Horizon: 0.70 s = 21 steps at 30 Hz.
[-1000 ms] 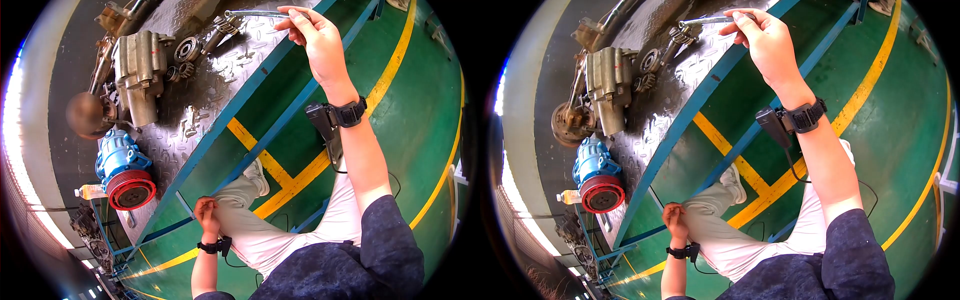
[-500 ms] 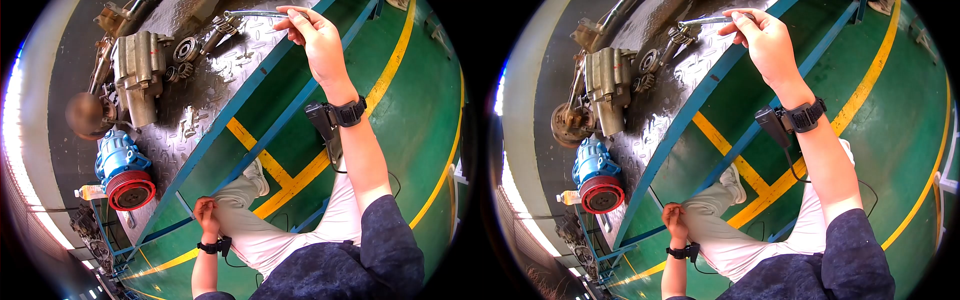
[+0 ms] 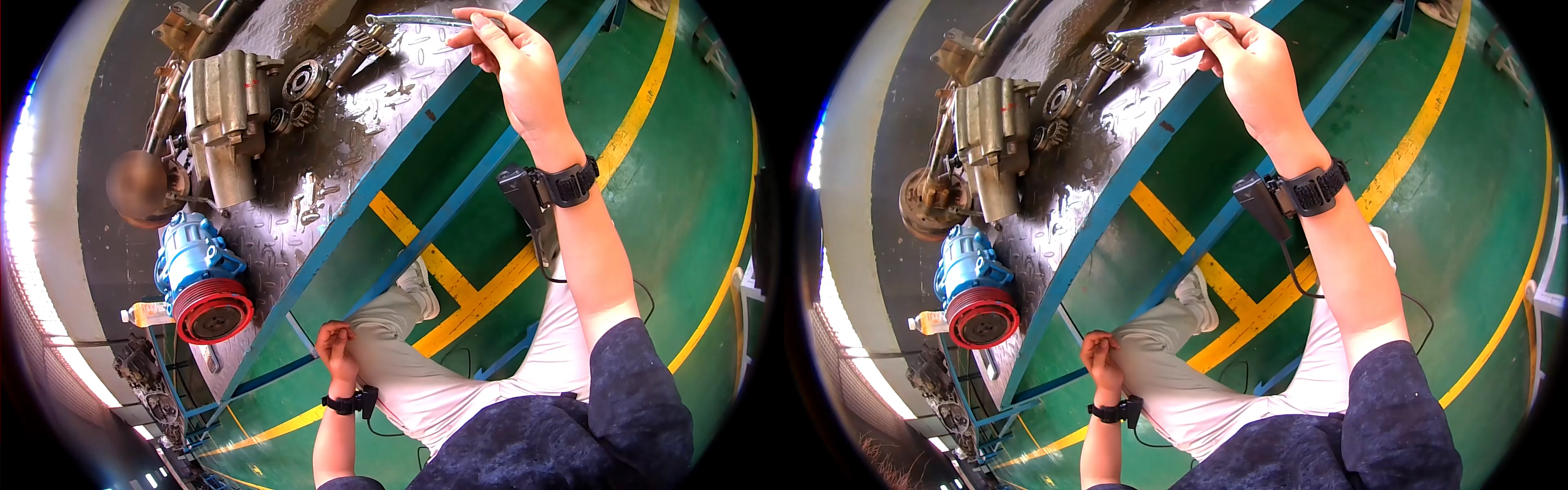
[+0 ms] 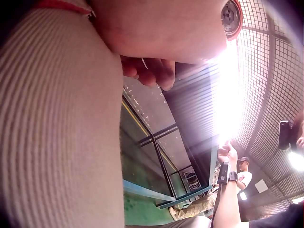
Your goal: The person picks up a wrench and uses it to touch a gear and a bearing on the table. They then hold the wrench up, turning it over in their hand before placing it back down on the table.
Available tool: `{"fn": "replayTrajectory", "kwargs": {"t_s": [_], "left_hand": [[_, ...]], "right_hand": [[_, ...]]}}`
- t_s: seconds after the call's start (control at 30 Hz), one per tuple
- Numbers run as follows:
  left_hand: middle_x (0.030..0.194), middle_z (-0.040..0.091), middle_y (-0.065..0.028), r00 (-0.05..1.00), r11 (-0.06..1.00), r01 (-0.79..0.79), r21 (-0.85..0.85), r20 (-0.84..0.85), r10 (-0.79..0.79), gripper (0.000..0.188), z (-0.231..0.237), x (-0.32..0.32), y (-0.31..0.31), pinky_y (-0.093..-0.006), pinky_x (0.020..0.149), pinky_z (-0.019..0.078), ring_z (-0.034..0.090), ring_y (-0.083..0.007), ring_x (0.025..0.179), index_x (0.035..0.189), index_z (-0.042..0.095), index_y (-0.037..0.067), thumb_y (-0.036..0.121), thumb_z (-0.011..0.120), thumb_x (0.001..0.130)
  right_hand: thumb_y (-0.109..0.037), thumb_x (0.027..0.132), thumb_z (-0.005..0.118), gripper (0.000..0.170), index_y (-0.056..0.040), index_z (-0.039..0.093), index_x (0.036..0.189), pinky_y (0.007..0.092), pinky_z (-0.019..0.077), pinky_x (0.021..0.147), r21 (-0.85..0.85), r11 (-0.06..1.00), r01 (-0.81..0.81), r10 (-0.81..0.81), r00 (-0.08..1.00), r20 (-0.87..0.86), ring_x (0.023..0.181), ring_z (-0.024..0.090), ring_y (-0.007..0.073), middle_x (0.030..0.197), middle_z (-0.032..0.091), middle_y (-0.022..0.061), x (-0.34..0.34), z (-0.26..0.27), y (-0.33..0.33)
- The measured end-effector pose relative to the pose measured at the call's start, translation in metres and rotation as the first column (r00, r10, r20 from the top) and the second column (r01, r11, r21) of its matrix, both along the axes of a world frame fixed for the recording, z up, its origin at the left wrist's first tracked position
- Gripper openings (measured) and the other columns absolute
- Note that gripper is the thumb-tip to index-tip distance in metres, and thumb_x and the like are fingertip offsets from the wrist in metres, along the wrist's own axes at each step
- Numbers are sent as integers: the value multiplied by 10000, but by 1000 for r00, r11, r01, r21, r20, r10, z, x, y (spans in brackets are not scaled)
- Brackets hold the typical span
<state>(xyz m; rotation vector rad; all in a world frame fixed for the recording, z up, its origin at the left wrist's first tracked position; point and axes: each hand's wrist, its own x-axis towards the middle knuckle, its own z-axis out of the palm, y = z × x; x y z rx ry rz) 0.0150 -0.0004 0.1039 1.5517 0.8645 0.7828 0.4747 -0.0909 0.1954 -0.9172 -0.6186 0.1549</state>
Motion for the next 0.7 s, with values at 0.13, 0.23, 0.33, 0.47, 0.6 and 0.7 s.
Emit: {"fn": "replayTrajectory", "kwargs": {"t_s": [0.13,0.23,0.33,0.47,0.6,0.7], "left_hand": [[750,576,-53,1000,1000,1,2,-7,-1,120,0,-1,1,-241,661,391,520,-123,696,880,593,-7,101,562,838],[747,575,-53,1000,1000,-2,2,-9,2,123,0,-1,0,-242,661,392,519,-124,695,879,593,-7,105,564,838],[745,574,-52,1000,1000,-8,3,-6,8,127,0,-1,0,-243,661,392,519,-125,695,878,593,-7,111,569,838],[746,572,-51,1000,1000,-11,5,-7,11,133,-1,-2,1,-245,661,391,518,-126,695,877,593,-7,119,574,840],[749,571,-51,1000,1000,2,7,-3,-2,133,0,-2,1,-245,662,391,518,-127,697,877,593,-6,120,574,841],[750,572,-51,1000,1000,5,5,0,-5,131,0,-1,1,-246,662,389,518,-126,698,879,593,-5,119,573,842]], "right_hand": [[-152,957,500,224,-41,665,1059,172,424,634,-10,1000,4,-4,1000,-2,667,495,34,878,709,61,-1,1,-1],[-153,957,500,225,-38,664,1060,173,426,639,-1,1000,0,0,1000,9,668,496,35,875,708,63,-1,1,-1],[-154,958,500,226,-35,662,1062,172,427,643,-8,1000,1,-1,1000,-5,670,497,36,874,707,69,0,0,0],[-146,942,513,207,-14,659,1008,195,428,616,84,996,18,-11,996,-89,638,521,70,819,693,79,-3,7,-2],[-147,955,494,220,8,632,1030,169,410,601,57,998,34,-23,984,-179,628,503,37,807,676,55,-2,14,-9],[-160,957,498,227,-22,657,1041,173,433,652,19,999,44,-41,988,-151,678,509,41,869,705,72,8,-2,-6]]}}
